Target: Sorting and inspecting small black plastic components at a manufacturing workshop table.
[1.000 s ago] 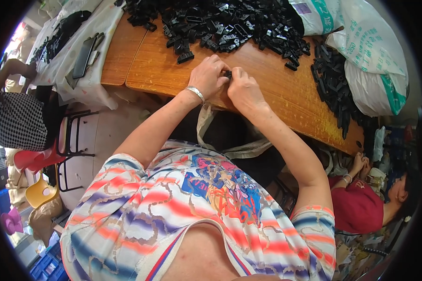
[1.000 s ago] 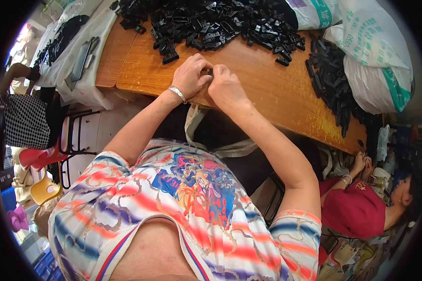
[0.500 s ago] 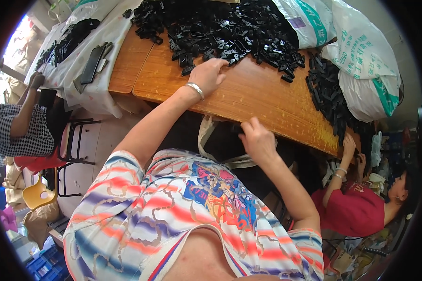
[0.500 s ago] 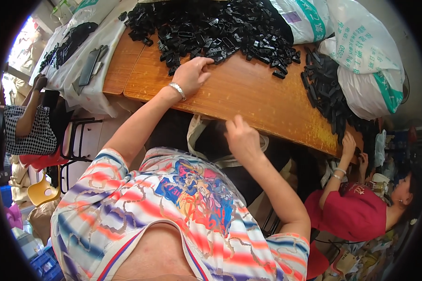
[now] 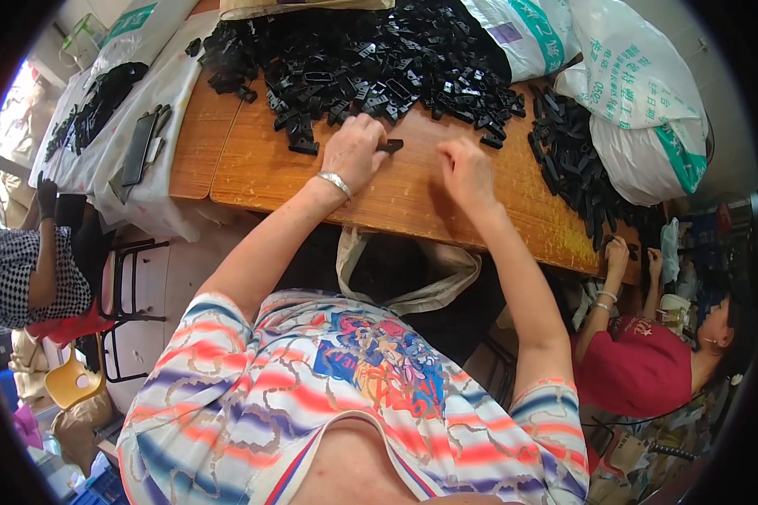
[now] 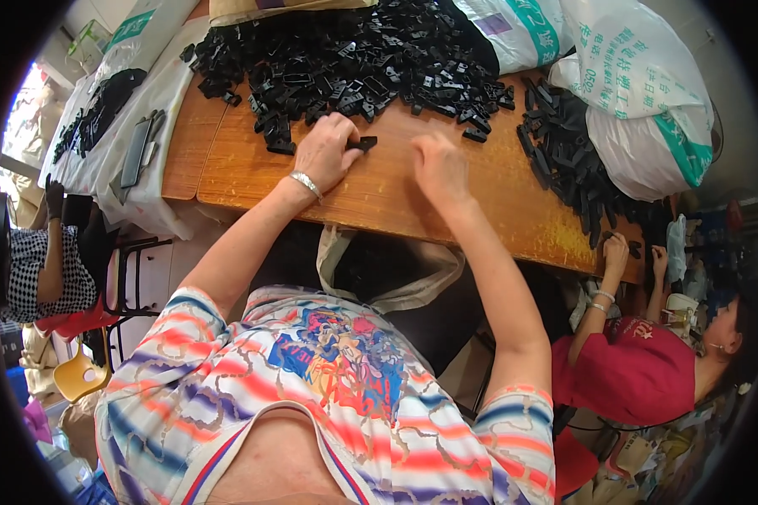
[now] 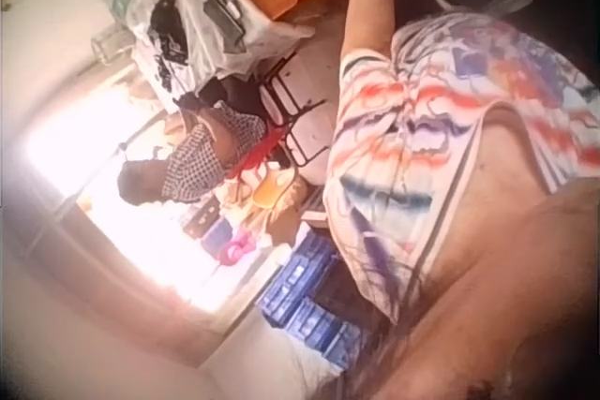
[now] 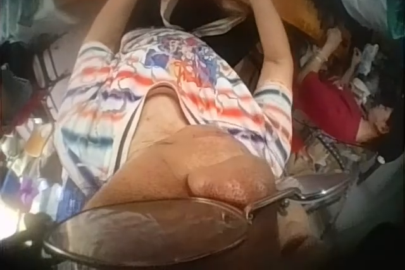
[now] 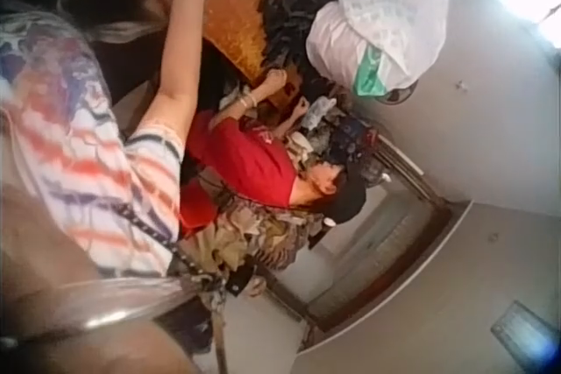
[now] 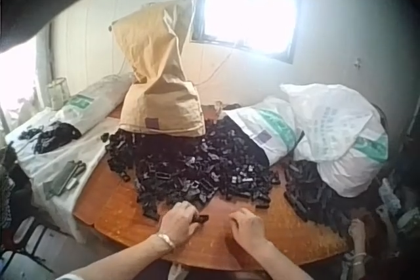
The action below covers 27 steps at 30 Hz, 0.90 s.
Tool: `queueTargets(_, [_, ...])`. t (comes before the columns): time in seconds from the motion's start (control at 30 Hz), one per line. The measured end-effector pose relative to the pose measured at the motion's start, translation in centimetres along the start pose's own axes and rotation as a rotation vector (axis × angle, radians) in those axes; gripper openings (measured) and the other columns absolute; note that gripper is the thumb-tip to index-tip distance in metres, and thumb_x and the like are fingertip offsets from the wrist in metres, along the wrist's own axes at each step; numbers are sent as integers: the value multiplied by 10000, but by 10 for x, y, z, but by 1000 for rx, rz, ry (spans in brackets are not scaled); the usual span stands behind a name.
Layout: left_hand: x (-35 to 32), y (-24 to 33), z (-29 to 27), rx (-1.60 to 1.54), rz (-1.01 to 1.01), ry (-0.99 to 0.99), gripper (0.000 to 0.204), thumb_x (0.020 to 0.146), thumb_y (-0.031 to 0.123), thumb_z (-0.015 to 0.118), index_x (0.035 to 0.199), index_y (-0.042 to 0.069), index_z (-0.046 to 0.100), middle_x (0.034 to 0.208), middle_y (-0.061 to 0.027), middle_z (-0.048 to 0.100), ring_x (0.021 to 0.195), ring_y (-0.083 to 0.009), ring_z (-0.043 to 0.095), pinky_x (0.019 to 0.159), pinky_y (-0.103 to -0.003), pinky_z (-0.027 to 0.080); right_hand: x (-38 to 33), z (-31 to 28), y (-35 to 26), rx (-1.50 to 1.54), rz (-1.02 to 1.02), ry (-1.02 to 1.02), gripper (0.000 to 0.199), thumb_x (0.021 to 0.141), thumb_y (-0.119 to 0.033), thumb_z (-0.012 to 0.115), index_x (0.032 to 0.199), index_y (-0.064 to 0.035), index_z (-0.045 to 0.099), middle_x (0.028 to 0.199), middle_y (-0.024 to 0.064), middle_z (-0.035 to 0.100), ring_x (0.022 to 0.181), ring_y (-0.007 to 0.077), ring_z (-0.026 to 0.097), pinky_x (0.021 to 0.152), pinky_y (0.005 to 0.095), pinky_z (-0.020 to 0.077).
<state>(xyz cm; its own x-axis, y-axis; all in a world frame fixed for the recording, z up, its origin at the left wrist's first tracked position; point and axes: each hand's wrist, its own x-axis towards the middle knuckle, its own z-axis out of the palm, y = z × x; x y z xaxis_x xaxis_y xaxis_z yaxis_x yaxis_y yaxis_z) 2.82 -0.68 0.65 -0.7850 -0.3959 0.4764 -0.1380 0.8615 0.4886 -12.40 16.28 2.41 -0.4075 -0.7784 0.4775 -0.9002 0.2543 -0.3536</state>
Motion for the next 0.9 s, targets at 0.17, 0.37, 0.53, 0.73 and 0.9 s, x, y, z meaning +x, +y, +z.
queueTargets(0.17, [-15, 8, -4, -70, 23, -64, 208, 739, 94, 771, 832, 70, 587, 899, -75, 591, 911, -286, 560, 772, -381, 494, 60, 10, 28, -180, 154, 31, 273, 823, -111, 714, 1093, -91, 684, 1115, 130, 614, 881, 361, 674, 781, 437, 556])
queueTargets(0.37, [-30, 13, -7, -148, 97, -103, 245, 719, 74, 768, 860, 63, 568, 902, -80, 594, 902, -297, 554, 776, -387, 485, 71, 24, 35, -270, 202, -47, 306, 798, -93, 748, 1089, -67, 656, 1126, 134, 595, 922, 376, 664, 809, 451, 549])
queueTargets(0.53, [-40, 14, -15, -220, 85, -124, 298, 698, 82, 769, 924, 67, 576, 916, -88, 601, 912, -312, 556, 793, -396, 487, 42, 15, 27, -106, 234, -154, 276, 791, -102, 759, 1029, -42, 633, 1075, 145, 608, 950, 369, 652, 798, 451, 538])
queueTargets(0.73, [-45, 5, -16, -126, 47, -50, 296, 724, 124, 781, 982, 69, 646, 981, -93, 603, 974, -302, 550, 843, -390, 480, 8, -4, -13, 250, 190, -206, 214, 819, -81, 713, 1012, -29, 634, 929, 137, 663, 770, 272, 677, 685, 380, 532])
queueTargets(0.9, [-45, 4, -13, -113, 17, -78, 266, 729, 138, 787, 958, 74, 668, 982, -76, 607, 965, -291, 548, 847, -380, 477, -13, -2, -59, 295, 5, -194, 213, 796, -35, 708, 1001, -44, 649, 922, 112, 640, 749, 290, 661, 666, 379, 527])
